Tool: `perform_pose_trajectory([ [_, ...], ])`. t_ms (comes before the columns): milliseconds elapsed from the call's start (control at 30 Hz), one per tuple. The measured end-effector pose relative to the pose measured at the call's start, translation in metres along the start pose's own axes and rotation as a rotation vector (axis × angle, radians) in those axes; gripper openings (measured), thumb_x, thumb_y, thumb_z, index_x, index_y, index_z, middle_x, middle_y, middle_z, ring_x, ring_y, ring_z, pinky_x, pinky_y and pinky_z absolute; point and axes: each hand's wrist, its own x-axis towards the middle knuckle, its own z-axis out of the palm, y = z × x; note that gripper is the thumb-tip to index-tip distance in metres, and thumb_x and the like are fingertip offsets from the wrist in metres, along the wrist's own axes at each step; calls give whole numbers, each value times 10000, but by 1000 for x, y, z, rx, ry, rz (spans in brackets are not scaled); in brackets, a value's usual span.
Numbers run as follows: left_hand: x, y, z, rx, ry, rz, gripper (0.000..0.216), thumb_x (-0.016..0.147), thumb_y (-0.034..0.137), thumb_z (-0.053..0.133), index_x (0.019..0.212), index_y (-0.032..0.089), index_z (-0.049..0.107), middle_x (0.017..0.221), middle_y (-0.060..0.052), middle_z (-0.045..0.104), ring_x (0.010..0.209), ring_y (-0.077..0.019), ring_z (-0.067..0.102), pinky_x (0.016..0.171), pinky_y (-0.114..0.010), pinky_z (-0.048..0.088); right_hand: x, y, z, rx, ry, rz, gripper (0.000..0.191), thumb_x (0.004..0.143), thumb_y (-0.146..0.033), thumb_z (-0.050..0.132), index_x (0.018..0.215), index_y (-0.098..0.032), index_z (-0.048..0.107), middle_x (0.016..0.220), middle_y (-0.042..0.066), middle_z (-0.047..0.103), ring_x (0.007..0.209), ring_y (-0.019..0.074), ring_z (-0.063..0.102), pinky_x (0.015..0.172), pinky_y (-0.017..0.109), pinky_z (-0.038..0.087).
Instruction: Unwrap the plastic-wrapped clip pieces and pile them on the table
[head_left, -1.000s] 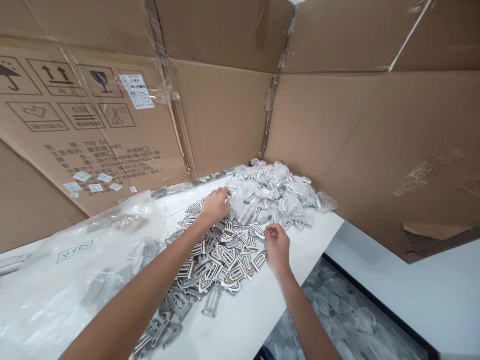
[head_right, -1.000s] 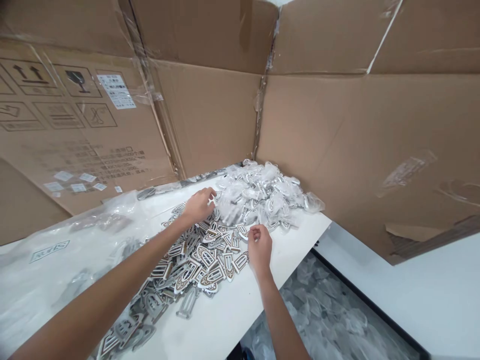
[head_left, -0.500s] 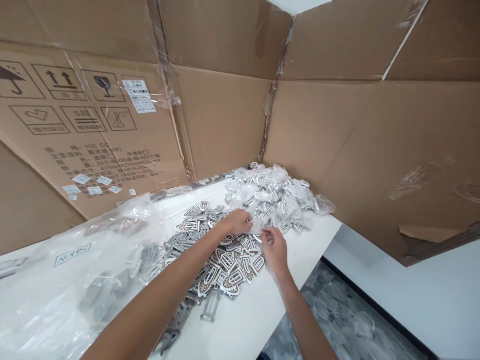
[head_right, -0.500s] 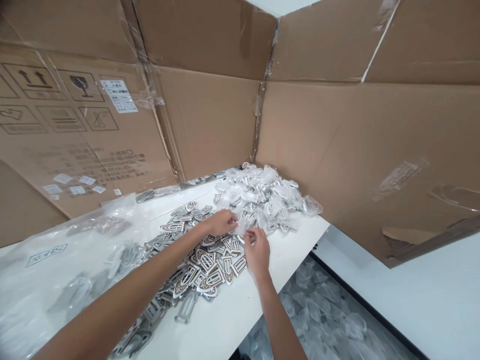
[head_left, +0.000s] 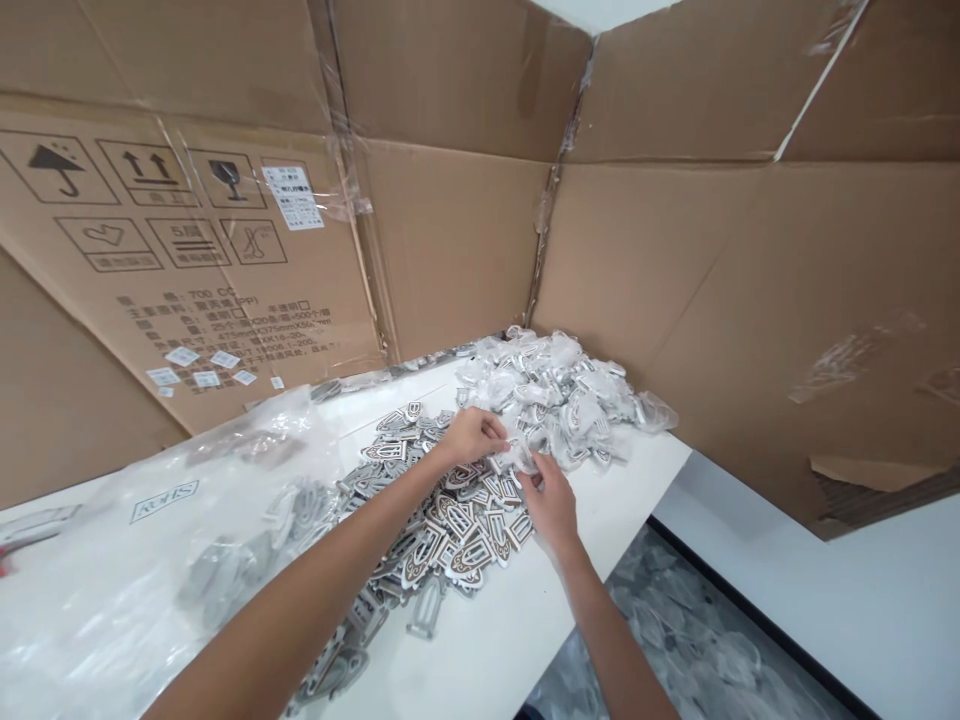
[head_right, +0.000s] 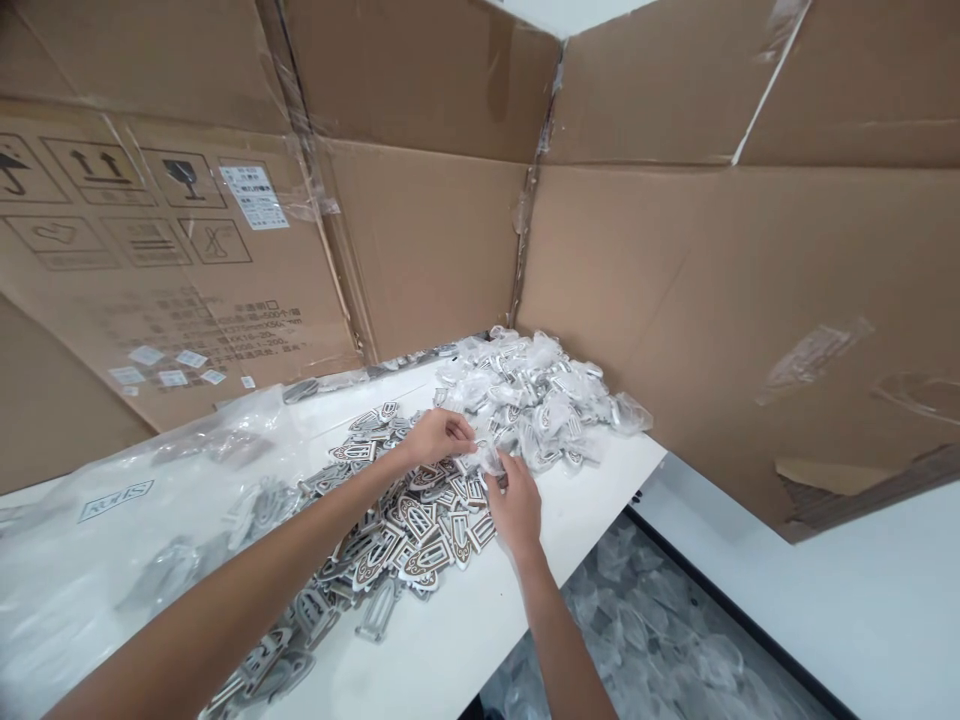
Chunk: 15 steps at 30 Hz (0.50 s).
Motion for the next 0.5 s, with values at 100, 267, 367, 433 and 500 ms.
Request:
perform_pose_trajectory([
  [100, -4, 13, -18, 30, 103, 14, 132, 812, 319, 838, 819, 190, 812, 813, -53, 836, 769, -196, 773, 708, -294, 585, 0, 2, 1, 45, 38, 49, 352, 959, -454, 602, 1198, -259, 771, 1080, 50, 791, 783, 222, 665, 819, 353, 492],
  [267, -12, 40, -60, 139, 187, 77, 112, 831, 317, 816, 858, 211, 839, 882, -52, 855, 818, -190, 776, 772, -297, 581, 0, 5, 2, 66, 46, 55, 341, 971, -478, 599, 1153, -239, 760, 1081, 60, 804, 803, 227, 680, 835, 361, 499],
  [367, -16, 55, -81, 286, 227, 114, 87, 845, 268, 765, 823, 216, 832, 877, -52, 846, 831, -195, 762, 819, -317, 548, 0, 5, 2, 59, 40, 56, 347, 984, -493, 589, 1151, -240, 757, 1082, 62, 803, 818, 232, 682, 838, 365, 496],
  [433, -17, 60, -90, 392, 248, 130, 116, 868, 248, 723, 816, 220, 823, 869, -54, 834, 831, -198, 746, 841, -330, 522, -1, 4, 2, 55, 41, 58, 350, 985, -500, 589, 1150, -240, 756, 1080, 61, 800, 822, 232, 681, 838, 364, 495],
  [500, -17, 60, -94, 468, 237, 131, 130, 889, 258, 706, 830, 226, 818, 842, -51, 818, 820, -206, 730, 844, -339, 505, -1, 3, 2, 54, 44, 64, 350, 981, -498, 590, 1146, -238, 757, 1075, 61, 796, 822, 231, 678, 834, 363, 496],
])
